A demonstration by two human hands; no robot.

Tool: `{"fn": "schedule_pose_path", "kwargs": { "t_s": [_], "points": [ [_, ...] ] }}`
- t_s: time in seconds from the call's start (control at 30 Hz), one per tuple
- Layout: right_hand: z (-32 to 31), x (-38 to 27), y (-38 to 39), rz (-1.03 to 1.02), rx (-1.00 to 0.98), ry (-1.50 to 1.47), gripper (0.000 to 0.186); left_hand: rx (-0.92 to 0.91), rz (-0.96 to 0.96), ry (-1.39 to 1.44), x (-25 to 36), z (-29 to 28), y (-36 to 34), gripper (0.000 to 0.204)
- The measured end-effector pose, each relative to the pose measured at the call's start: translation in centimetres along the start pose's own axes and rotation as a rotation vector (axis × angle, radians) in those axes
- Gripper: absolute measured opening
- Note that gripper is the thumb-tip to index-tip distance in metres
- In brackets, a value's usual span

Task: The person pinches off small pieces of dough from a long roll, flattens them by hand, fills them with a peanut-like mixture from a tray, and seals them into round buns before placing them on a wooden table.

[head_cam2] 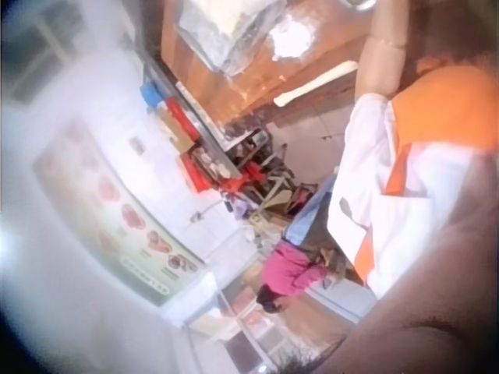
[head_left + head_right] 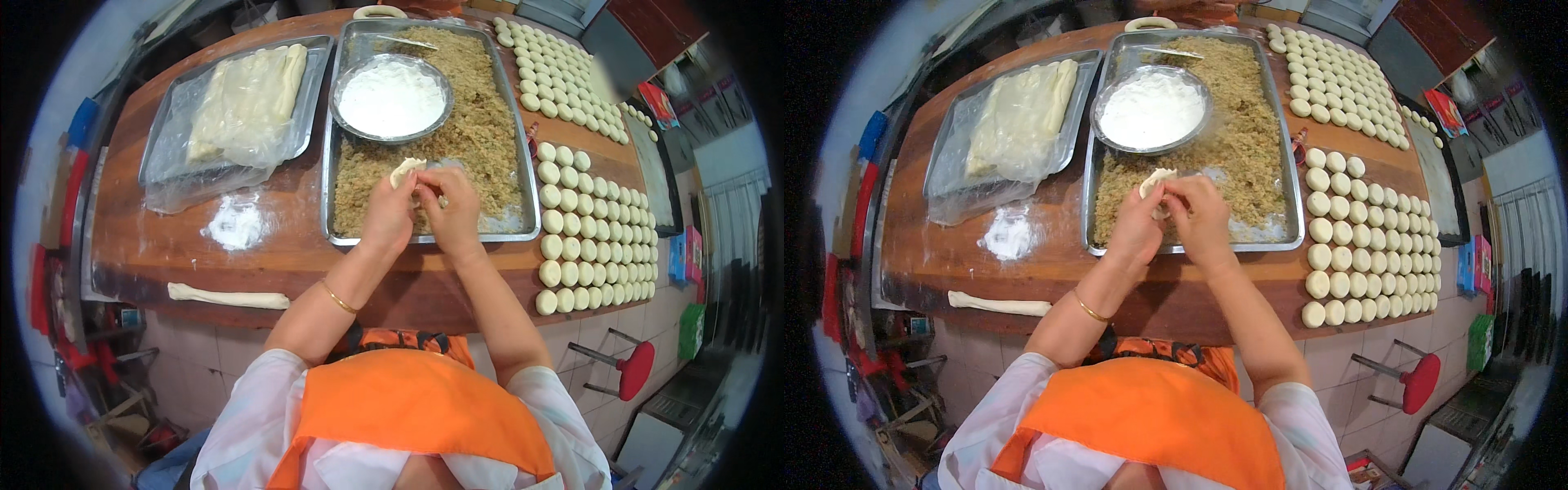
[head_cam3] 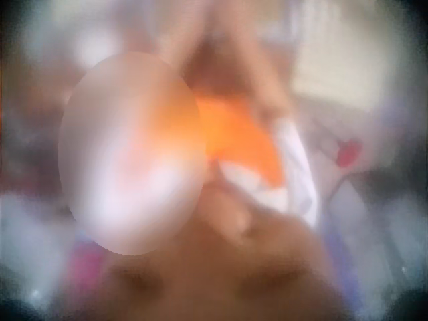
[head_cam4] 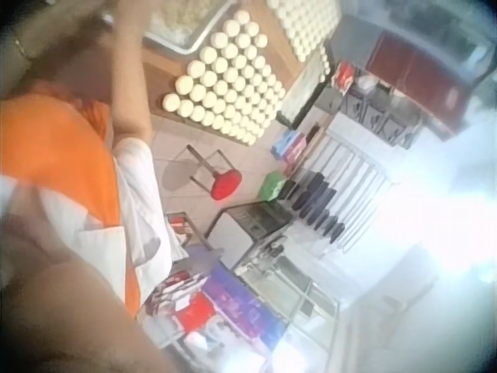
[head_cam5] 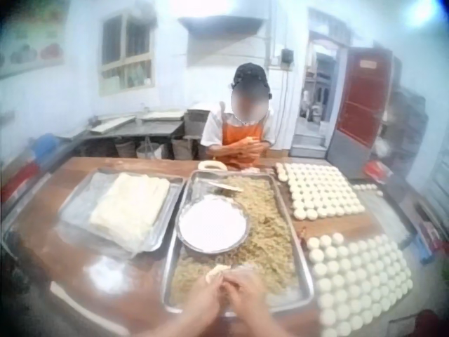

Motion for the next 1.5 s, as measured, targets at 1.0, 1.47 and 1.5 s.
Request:
{"fn": "schedule_pose_path", "kwargs": {
  "t_s": [1.0, 1.47, 1.5],
  "points": [
    [-1.2, -4.8, -0.6, -0.063, -0.132, 0.251, 0.029, -0.065, -0.054, 0.231, 0.4, -1.1, -0.6, 0.034],
    [2.6, 1.2, 1.8, 0.291, -0.284, -0.121, 0.038, 0.051, -0.267, 0.500, -1.8, -1.2, 0.6, 0.029],
    [2.0, 2.0, 1.5, 0.255, -0.248, -0.088, 0.036, 0.016, -0.318, 0.509, -1.5, -0.6, 1.0, 0.030]
  ]
}}
Point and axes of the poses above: each hand's wrist, its own y-axis away from the middle knuckle, its own z-axis out of the palm, x = y × z, the point moved 8 cm from there along -y, towards the middle knuckle, and after that the axes turned 11 degrees about y, right-handed, at the moved point
